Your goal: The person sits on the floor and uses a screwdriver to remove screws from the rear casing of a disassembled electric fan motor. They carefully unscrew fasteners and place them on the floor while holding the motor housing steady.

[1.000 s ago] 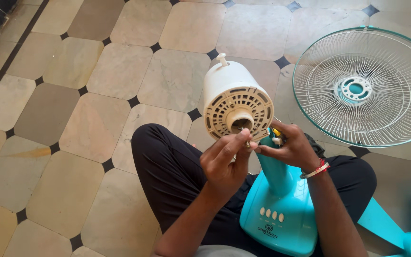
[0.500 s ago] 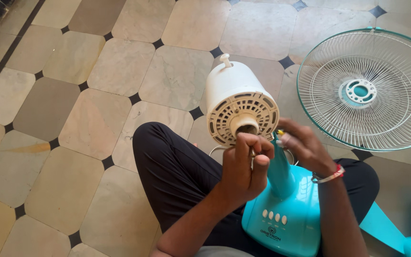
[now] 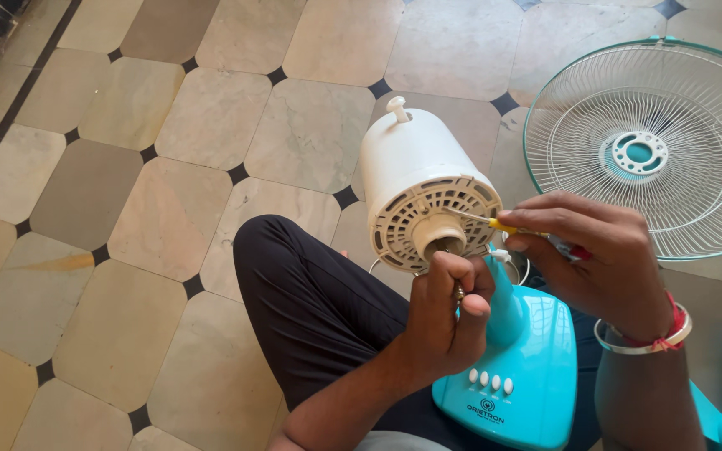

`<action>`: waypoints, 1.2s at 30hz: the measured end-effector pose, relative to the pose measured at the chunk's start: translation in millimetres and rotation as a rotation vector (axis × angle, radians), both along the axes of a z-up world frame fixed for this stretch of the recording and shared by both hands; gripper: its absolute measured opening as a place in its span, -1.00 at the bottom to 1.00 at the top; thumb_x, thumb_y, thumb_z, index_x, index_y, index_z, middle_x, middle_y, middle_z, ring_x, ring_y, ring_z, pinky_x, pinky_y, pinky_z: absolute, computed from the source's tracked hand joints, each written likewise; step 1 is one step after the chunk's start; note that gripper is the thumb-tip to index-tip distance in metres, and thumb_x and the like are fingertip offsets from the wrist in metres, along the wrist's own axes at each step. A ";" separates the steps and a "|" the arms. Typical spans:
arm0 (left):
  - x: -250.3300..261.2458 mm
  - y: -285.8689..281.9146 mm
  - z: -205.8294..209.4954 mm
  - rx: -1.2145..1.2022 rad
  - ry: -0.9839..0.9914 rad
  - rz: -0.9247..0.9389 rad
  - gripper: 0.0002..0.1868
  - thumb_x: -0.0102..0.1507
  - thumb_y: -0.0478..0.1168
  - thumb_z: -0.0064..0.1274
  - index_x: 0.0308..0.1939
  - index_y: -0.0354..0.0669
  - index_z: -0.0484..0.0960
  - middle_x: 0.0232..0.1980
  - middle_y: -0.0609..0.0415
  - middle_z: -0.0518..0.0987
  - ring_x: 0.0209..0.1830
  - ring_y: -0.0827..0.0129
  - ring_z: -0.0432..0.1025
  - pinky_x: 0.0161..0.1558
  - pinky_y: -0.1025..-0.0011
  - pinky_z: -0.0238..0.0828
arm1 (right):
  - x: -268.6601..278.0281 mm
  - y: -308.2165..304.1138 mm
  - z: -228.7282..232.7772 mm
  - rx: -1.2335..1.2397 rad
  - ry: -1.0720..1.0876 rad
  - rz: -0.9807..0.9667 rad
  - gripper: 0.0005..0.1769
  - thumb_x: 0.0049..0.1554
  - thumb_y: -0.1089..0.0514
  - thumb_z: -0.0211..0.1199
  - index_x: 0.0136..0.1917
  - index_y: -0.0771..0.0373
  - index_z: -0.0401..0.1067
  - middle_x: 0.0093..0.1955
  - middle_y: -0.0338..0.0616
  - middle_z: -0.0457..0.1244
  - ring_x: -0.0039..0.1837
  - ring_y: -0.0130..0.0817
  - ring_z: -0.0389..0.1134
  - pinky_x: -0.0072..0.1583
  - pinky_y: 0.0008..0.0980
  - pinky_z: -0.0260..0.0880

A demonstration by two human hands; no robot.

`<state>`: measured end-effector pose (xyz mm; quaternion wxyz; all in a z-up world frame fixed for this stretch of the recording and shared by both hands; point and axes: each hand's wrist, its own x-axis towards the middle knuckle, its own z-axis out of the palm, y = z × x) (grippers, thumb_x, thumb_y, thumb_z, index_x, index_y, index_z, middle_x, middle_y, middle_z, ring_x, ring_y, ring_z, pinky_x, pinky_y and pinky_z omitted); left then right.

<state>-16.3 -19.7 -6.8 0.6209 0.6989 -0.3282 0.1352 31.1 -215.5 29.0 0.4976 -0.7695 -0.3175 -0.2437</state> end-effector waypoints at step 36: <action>1.6 10.7 24.2 0.093 0.154 -0.159 -0.54 0.57 0.16 -0.21 -0.16 -0.15 0.29 -0.44 0.19 0.32 -0.54 0.61 0.18 -0.46 0.55 0.05 | 40.5 -2.5 28.4 -0.224 -0.142 0.082 -0.82 0.02 0.30 0.43 -0.08 0.15 0.56 -0.14 -0.24 0.39 -0.16 -0.37 0.45 -0.17 -0.40 0.39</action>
